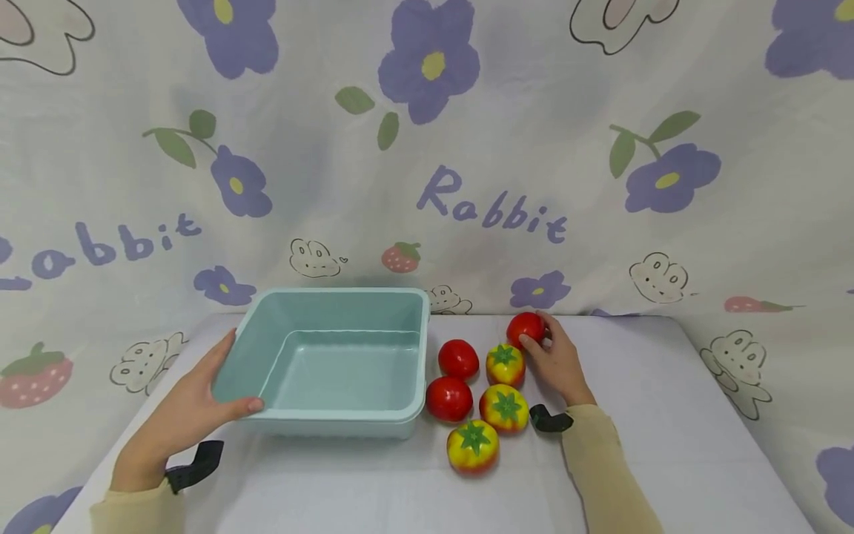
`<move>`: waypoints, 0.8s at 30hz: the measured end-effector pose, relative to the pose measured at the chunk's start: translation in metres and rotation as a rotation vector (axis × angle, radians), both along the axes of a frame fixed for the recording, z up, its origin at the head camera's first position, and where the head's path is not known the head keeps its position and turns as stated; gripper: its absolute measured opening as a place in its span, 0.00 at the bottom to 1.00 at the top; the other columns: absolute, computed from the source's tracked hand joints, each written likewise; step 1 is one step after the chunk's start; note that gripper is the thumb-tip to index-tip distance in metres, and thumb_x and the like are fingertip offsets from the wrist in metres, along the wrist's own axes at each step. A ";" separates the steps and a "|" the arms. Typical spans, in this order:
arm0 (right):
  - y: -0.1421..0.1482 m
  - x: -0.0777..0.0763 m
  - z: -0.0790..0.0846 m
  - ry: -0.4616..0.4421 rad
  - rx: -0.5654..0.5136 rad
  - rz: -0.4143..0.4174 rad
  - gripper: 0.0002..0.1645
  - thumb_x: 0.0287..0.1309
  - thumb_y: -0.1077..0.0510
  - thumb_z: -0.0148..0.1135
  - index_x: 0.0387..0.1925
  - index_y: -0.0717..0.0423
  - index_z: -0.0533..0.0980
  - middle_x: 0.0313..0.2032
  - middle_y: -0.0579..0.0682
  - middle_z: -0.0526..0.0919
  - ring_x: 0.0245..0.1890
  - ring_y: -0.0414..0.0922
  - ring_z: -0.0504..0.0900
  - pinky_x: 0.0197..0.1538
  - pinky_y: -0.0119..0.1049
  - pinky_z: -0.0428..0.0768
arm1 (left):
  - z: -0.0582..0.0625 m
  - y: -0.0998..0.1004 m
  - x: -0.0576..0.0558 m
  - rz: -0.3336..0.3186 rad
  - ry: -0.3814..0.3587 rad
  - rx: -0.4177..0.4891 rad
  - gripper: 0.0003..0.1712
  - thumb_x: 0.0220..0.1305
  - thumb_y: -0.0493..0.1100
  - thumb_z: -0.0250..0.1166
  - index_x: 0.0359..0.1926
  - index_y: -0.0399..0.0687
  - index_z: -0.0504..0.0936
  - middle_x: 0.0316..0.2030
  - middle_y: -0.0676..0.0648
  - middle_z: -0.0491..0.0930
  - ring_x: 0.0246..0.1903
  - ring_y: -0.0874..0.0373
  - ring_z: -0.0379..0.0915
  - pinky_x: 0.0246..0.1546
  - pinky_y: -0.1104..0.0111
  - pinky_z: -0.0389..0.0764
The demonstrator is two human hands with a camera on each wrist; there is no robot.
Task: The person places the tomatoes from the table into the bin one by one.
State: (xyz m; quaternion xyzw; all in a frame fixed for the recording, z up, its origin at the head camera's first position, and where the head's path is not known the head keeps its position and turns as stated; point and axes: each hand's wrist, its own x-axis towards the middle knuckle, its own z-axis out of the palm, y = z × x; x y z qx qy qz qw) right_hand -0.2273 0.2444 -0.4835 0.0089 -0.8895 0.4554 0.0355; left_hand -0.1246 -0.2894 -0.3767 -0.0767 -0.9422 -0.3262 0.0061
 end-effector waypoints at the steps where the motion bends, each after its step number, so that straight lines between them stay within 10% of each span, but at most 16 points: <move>1: 0.000 0.000 0.001 0.008 -0.007 -0.003 0.46 0.71 0.41 0.58 0.78 0.59 0.52 0.73 0.66 0.60 0.69 0.65 0.63 0.67 0.60 0.68 | 0.000 0.000 0.000 0.003 -0.004 -0.001 0.74 0.52 0.59 0.77 0.80 0.41 0.33 0.78 0.32 0.42 0.73 0.31 0.46 0.63 0.30 0.58; 24: -0.019 0.026 0.055 0.177 0.002 0.032 0.42 0.70 0.46 0.62 0.76 0.56 0.57 0.69 0.64 0.66 0.67 0.63 0.68 0.62 0.58 0.75 | 0.001 0.000 0.001 0.025 -0.043 -0.025 0.73 0.54 0.61 0.75 0.80 0.41 0.32 0.78 0.32 0.41 0.73 0.30 0.45 0.63 0.30 0.58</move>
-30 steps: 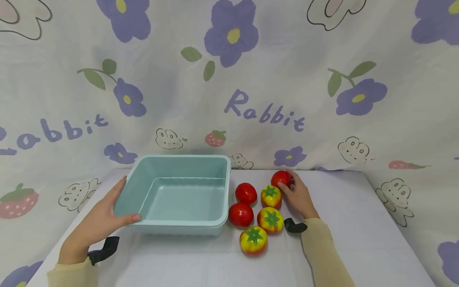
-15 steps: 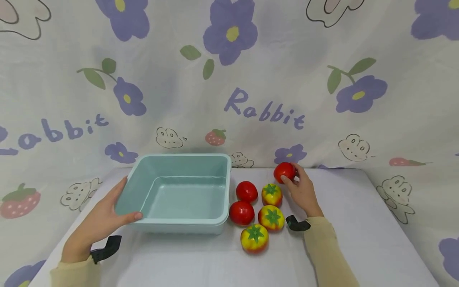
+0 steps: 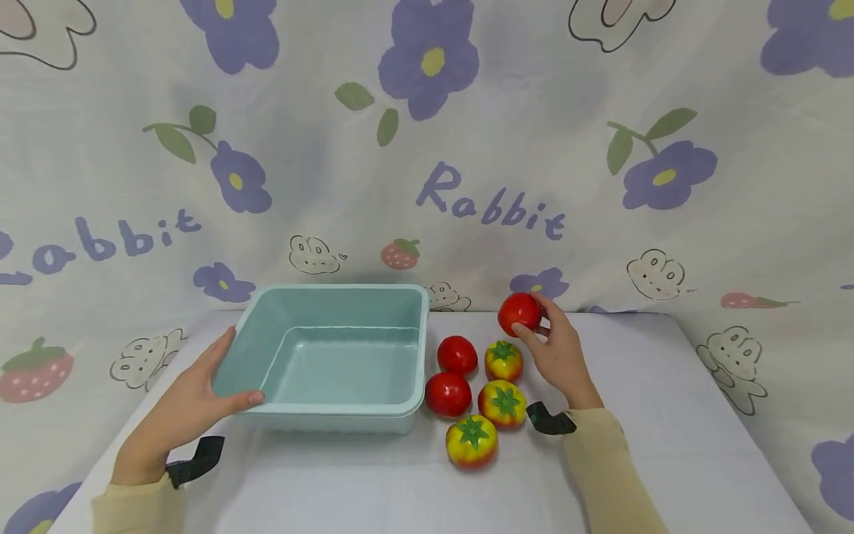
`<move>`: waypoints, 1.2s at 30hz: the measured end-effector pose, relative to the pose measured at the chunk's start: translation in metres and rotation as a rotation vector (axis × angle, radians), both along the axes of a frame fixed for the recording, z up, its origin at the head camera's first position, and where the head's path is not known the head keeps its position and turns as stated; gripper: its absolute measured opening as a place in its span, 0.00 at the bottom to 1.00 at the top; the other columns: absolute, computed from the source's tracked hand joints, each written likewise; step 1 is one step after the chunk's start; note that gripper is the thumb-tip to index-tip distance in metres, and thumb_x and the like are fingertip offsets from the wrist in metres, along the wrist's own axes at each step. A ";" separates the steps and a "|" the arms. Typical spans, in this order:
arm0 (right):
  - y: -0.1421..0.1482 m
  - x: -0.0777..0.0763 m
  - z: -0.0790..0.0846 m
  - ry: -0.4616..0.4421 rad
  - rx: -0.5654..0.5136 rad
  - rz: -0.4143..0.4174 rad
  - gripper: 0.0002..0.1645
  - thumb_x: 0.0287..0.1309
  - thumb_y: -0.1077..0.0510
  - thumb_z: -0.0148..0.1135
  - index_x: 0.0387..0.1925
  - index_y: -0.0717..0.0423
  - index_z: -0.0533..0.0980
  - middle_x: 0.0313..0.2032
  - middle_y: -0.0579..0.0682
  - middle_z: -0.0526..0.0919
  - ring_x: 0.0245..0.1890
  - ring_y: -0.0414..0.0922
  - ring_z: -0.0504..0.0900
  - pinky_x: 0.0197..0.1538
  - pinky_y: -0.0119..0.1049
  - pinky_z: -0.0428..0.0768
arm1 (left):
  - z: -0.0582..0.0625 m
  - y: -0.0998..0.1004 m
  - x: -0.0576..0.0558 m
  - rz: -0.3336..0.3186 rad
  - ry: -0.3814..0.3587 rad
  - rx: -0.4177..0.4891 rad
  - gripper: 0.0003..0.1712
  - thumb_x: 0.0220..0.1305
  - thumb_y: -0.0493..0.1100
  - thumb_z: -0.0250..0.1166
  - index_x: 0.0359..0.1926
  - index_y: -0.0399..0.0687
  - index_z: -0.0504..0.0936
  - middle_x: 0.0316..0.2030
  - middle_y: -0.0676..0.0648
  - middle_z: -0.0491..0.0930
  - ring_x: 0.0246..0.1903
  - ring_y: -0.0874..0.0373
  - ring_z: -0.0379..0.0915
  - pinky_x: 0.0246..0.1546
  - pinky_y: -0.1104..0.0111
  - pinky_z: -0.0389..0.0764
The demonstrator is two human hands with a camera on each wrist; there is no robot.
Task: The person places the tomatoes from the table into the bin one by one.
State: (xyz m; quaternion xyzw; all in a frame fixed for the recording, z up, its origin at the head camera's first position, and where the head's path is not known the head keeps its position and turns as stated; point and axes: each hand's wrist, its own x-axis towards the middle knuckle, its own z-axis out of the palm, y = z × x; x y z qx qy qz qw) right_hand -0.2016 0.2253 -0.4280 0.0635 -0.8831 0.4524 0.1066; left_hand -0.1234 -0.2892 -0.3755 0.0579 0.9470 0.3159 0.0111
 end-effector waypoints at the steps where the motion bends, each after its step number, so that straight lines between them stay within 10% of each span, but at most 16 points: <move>1: -0.002 0.002 0.002 0.013 0.004 0.006 0.42 0.69 0.47 0.62 0.76 0.57 0.57 0.69 0.64 0.67 0.67 0.63 0.68 0.62 0.58 0.75 | 0.000 0.000 0.000 0.000 -0.003 0.000 0.73 0.55 0.61 0.75 0.80 0.41 0.32 0.78 0.32 0.41 0.73 0.29 0.45 0.63 0.30 0.57; 15: -0.019 0.020 0.018 0.193 0.040 0.073 0.40 0.65 0.56 0.67 0.73 0.60 0.61 0.68 0.60 0.69 0.65 0.59 0.70 0.57 0.51 0.79 | 0.000 -0.001 0.002 -0.007 0.008 0.008 0.72 0.55 0.62 0.74 0.80 0.40 0.33 0.78 0.32 0.41 0.74 0.29 0.44 0.63 0.30 0.57; 21: -0.027 0.025 0.025 0.231 0.040 0.102 0.42 0.63 0.57 0.69 0.74 0.53 0.62 0.68 0.55 0.70 0.65 0.54 0.71 0.56 0.23 0.75 | 0.000 -0.001 0.001 -0.016 0.018 0.009 0.72 0.55 0.61 0.74 0.79 0.40 0.32 0.78 0.32 0.41 0.74 0.30 0.43 0.64 0.30 0.56; 28: -0.040 0.032 0.031 0.316 0.059 0.140 0.44 0.59 0.61 0.72 0.74 0.54 0.63 0.70 0.55 0.68 0.67 0.55 0.70 0.56 0.52 0.80 | 0.001 -0.001 0.001 -0.020 0.015 0.017 0.72 0.55 0.60 0.75 0.80 0.41 0.33 0.78 0.32 0.40 0.75 0.30 0.41 0.65 0.31 0.55; 36: -0.053 0.044 0.036 0.352 0.061 0.138 0.45 0.56 0.63 0.74 0.72 0.52 0.65 0.71 0.54 0.67 0.68 0.54 0.70 0.56 0.51 0.80 | 0.000 -0.001 0.001 -0.022 0.016 0.017 0.71 0.56 0.61 0.74 0.80 0.41 0.33 0.78 0.32 0.40 0.75 0.31 0.40 0.65 0.31 0.54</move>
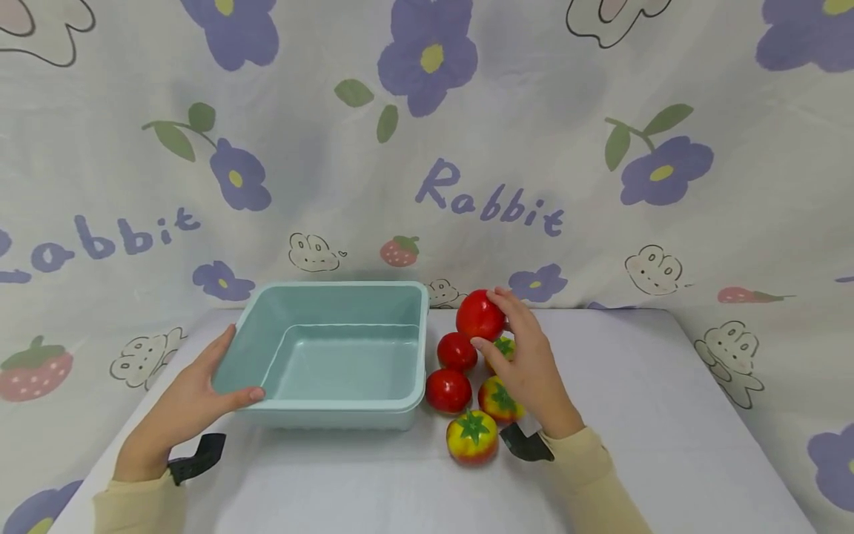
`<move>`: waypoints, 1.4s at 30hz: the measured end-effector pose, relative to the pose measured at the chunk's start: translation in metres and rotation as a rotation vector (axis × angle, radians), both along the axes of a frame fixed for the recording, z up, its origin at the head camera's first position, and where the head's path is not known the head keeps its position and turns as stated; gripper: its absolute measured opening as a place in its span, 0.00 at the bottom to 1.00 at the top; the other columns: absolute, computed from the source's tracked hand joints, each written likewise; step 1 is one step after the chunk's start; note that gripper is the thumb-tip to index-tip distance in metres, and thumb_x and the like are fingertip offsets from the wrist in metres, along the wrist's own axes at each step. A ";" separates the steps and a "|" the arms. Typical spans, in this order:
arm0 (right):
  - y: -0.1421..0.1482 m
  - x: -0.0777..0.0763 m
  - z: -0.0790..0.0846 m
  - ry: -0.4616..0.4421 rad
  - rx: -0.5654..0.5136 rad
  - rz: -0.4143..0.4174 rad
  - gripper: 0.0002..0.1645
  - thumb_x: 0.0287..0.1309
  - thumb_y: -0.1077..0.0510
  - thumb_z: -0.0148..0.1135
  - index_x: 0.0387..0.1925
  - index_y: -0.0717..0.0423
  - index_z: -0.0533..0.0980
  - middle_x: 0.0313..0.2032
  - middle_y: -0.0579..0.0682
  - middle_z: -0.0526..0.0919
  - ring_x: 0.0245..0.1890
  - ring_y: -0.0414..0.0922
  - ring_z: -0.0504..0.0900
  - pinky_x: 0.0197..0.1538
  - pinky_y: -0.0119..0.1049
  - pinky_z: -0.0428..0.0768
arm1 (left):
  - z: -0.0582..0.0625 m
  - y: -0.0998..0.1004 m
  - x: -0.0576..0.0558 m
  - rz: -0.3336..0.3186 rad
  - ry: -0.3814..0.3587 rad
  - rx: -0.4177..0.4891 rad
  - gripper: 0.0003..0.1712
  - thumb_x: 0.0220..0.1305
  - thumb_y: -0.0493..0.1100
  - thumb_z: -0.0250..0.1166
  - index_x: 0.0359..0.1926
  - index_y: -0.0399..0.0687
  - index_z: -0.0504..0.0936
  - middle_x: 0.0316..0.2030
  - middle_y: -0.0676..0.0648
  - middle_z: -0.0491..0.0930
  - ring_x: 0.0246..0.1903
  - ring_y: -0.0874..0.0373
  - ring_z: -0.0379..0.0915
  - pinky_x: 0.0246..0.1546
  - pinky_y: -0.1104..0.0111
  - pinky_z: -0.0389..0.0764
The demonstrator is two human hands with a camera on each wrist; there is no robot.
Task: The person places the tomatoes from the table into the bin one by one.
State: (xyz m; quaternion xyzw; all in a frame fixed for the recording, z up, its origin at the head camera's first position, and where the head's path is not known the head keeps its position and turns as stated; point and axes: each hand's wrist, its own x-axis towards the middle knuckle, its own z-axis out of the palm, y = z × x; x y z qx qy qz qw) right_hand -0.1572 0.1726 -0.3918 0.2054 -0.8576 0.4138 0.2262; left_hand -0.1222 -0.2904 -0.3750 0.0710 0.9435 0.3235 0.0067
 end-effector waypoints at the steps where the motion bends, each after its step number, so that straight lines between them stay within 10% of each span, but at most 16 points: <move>1: -0.002 0.002 0.001 0.001 -0.003 -0.001 0.45 0.55 0.63 0.74 0.72 0.52 0.65 0.71 0.53 0.67 0.68 0.53 0.70 0.57 0.50 0.80 | 0.000 0.000 0.000 0.000 0.001 0.000 0.71 0.56 0.61 0.74 0.80 0.40 0.33 0.78 0.32 0.40 0.75 0.31 0.40 0.65 0.31 0.54; 17: -0.031 0.022 0.005 0.100 -0.082 0.069 0.46 0.51 0.69 0.75 0.70 0.54 0.68 0.73 0.52 0.64 0.69 0.53 0.68 0.63 0.24 0.69 | 0.001 0.001 0.000 0.012 -0.012 -0.007 0.72 0.55 0.61 0.74 0.79 0.39 0.33 0.78 0.32 0.40 0.75 0.30 0.41 0.65 0.31 0.54; 42: -0.065 0.034 -0.004 0.171 -0.076 0.179 0.43 0.46 0.67 0.78 0.66 0.57 0.71 0.71 0.56 0.66 0.68 0.53 0.69 0.57 0.36 0.80 | 0.001 0.000 -0.002 0.010 -0.019 -0.004 0.72 0.55 0.61 0.74 0.80 0.41 0.33 0.78 0.32 0.40 0.75 0.30 0.40 0.65 0.30 0.54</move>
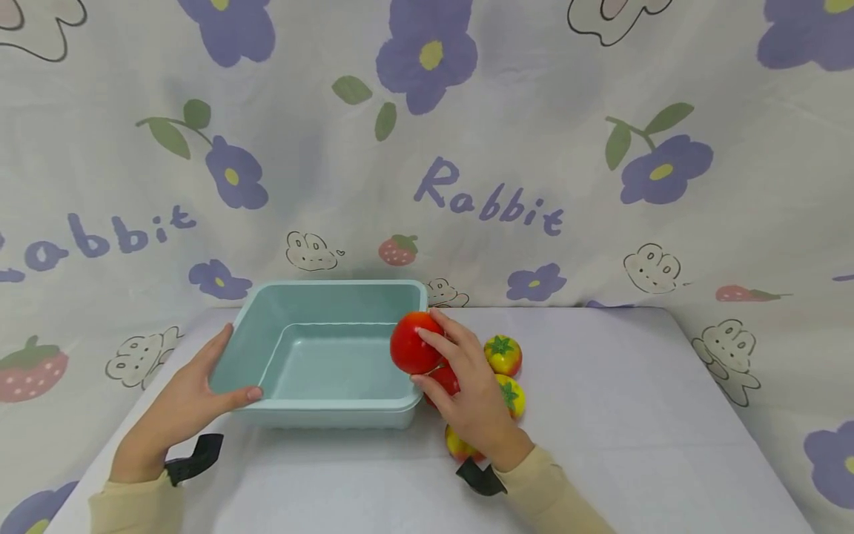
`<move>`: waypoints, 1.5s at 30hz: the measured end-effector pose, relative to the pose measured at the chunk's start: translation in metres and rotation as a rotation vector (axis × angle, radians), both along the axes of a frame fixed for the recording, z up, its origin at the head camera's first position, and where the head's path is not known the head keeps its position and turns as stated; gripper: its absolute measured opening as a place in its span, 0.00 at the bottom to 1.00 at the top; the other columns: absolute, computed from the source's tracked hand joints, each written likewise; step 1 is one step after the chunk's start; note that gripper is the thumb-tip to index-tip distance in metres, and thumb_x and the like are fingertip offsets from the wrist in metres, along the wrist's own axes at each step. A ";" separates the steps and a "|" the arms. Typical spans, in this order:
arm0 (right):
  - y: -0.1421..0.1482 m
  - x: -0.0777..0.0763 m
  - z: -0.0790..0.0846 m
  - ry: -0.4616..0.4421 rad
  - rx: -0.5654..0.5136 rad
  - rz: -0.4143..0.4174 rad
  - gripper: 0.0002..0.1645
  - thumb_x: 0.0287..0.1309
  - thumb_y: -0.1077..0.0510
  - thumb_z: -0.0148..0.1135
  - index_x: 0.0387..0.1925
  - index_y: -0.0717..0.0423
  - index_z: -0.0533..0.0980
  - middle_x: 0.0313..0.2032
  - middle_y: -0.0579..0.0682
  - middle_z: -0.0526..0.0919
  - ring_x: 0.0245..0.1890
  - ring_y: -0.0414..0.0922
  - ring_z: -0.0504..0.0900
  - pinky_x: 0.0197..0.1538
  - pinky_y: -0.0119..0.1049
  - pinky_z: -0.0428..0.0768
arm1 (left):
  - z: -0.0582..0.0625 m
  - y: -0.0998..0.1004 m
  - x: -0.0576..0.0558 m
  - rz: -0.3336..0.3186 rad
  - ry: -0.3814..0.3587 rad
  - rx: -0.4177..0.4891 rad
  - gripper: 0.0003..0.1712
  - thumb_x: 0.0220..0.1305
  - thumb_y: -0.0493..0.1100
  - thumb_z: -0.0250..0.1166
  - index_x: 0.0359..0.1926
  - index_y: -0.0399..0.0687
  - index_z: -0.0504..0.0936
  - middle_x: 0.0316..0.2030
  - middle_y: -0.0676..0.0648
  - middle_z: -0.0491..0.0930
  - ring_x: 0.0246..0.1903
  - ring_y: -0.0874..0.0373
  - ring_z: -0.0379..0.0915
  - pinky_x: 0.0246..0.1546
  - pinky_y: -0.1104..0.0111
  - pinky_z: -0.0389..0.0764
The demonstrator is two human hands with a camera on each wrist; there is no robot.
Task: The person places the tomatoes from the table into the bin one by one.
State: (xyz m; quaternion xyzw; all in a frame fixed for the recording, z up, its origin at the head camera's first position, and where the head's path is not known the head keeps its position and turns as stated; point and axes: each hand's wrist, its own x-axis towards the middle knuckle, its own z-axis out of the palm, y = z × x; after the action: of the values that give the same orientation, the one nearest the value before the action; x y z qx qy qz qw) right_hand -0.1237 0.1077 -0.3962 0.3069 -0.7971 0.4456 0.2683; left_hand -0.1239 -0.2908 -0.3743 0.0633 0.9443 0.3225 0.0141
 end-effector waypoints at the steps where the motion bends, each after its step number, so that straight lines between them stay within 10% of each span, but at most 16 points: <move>1: -0.001 0.001 -0.001 0.001 0.005 0.009 0.44 0.47 0.67 0.78 0.66 0.56 0.71 0.71 0.56 0.66 0.68 0.53 0.69 0.57 0.37 0.81 | 0.000 0.000 0.000 0.001 -0.001 -0.002 0.72 0.55 0.62 0.74 0.80 0.41 0.33 0.78 0.32 0.40 0.75 0.30 0.40 0.65 0.30 0.54; 33: -0.018 0.004 -0.019 0.004 0.042 0.111 0.39 0.56 0.59 0.75 0.68 0.54 0.70 0.71 0.56 0.66 0.68 0.53 0.69 0.62 0.37 0.76 | 0.002 0.002 -0.001 0.000 0.003 -0.010 0.72 0.55 0.62 0.74 0.79 0.39 0.34 0.78 0.32 0.40 0.75 0.31 0.41 0.65 0.30 0.54; 45: -0.004 -0.005 -0.015 -0.047 -0.008 0.014 0.41 0.50 0.67 0.76 0.66 0.54 0.71 0.70 0.54 0.68 0.67 0.52 0.70 0.61 0.42 0.79 | 0.002 0.001 0.000 0.007 -0.008 0.004 0.72 0.55 0.62 0.75 0.79 0.38 0.34 0.78 0.30 0.40 0.75 0.30 0.40 0.65 0.30 0.54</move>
State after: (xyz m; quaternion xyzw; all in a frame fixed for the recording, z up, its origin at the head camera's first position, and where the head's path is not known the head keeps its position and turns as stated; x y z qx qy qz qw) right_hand -0.1286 0.1040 -0.4108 0.3007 -0.7993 0.4577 0.2474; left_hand -0.1238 -0.2896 -0.3726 0.0587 0.9438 0.3248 0.0167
